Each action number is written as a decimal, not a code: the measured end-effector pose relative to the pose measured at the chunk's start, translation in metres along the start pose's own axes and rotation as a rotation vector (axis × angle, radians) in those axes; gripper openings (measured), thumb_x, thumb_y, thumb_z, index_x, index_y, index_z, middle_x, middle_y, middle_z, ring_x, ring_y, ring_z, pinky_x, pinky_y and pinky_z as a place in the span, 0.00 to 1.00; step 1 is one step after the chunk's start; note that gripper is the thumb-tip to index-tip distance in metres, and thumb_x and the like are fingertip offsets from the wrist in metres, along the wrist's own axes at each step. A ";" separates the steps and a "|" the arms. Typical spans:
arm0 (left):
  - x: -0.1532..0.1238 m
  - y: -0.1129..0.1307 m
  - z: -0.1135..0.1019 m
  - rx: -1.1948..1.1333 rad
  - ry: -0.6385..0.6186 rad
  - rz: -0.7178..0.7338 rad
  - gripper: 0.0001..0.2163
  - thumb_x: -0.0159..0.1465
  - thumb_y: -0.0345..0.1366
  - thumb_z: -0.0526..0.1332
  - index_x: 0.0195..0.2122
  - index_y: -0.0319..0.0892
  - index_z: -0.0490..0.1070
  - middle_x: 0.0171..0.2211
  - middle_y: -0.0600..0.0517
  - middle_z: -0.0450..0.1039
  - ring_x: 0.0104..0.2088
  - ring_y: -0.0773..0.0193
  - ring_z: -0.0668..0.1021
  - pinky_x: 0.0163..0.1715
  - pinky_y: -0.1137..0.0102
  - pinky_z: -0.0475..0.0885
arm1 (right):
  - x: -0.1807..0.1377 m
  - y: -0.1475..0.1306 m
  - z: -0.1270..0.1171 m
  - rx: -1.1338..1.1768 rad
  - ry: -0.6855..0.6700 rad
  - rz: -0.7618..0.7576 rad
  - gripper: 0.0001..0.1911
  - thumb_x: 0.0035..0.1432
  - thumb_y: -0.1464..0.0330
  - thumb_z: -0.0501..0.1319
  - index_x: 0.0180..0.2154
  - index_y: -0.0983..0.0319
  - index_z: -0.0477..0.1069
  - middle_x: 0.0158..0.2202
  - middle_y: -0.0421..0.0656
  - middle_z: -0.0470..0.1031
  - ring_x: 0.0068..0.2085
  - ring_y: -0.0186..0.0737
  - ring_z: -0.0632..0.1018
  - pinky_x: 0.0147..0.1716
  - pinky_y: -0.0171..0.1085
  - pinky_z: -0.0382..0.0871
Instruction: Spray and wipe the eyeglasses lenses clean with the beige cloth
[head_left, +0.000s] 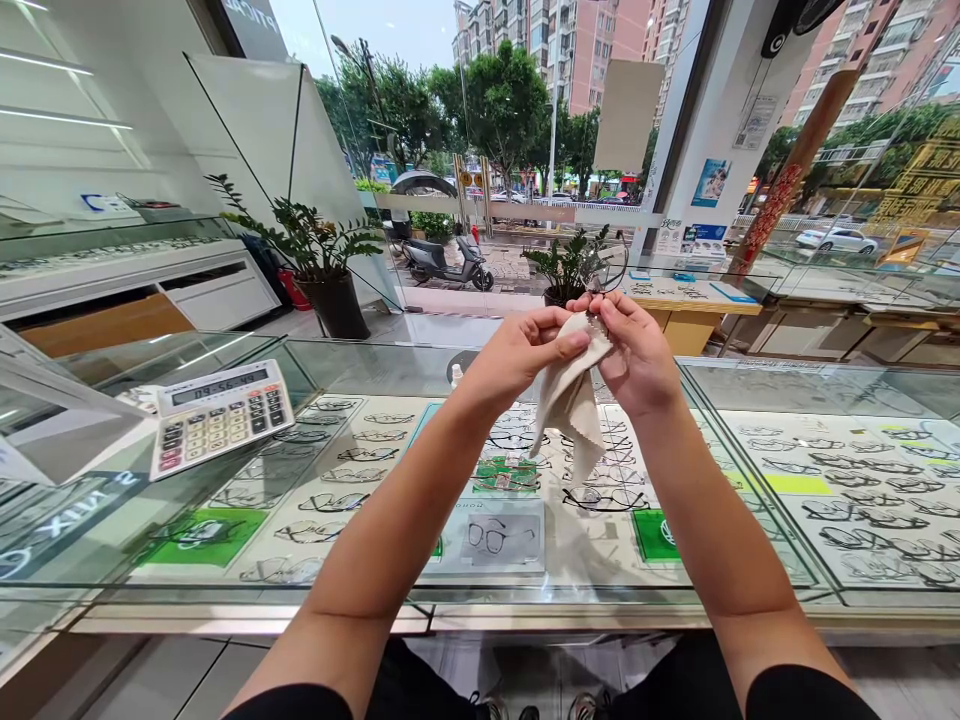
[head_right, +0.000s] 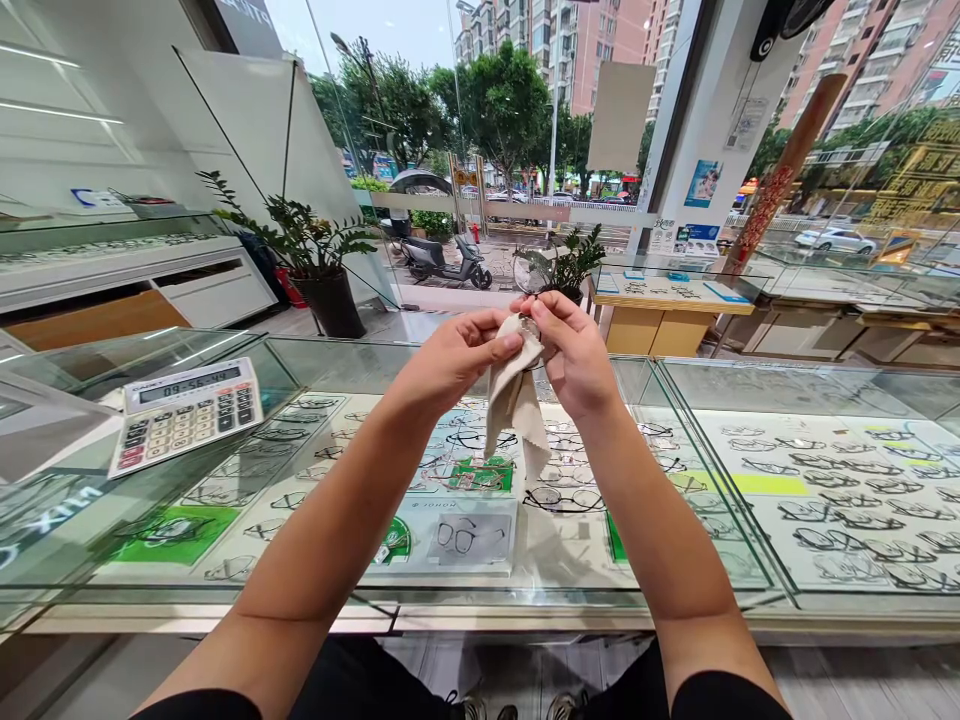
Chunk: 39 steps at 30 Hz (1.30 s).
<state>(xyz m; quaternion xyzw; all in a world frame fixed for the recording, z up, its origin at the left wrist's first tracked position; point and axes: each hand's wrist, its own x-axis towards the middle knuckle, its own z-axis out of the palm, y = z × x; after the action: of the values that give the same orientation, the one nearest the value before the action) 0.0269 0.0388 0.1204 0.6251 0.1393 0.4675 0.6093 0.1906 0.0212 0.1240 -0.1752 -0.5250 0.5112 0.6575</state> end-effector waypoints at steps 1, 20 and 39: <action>0.000 0.000 0.000 -0.009 -0.017 -0.013 0.19 0.57 0.46 0.81 0.39 0.39 0.80 0.32 0.54 0.77 0.31 0.69 0.75 0.36 0.74 0.70 | 0.000 0.000 0.000 0.005 0.004 -0.002 0.14 0.54 0.56 0.78 0.34 0.54 0.79 0.40 0.39 0.83 0.47 0.40 0.81 0.48 0.39 0.79; 0.002 -0.010 0.024 0.119 0.195 0.271 0.20 0.62 0.57 0.75 0.39 0.43 0.85 0.40 0.50 0.82 0.47 0.58 0.79 0.52 0.68 0.73 | -0.003 0.009 0.002 0.007 0.073 0.030 0.18 0.51 0.55 0.79 0.37 0.53 0.75 0.36 0.36 0.81 0.33 0.37 0.79 0.27 0.36 0.76; 0.004 -0.013 0.015 0.025 0.031 0.143 0.22 0.53 0.46 0.83 0.42 0.41 0.81 0.39 0.51 0.79 0.37 0.65 0.77 0.42 0.71 0.74 | 0.004 0.008 -0.008 0.033 0.060 -0.016 0.12 0.55 0.56 0.77 0.35 0.53 0.79 0.42 0.39 0.82 0.51 0.43 0.82 0.51 0.41 0.80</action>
<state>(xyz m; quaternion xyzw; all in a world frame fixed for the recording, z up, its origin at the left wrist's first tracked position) 0.0451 0.0353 0.1135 0.6338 0.1095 0.5176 0.5643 0.1928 0.0307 0.1170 -0.1754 -0.4981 0.5091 0.6797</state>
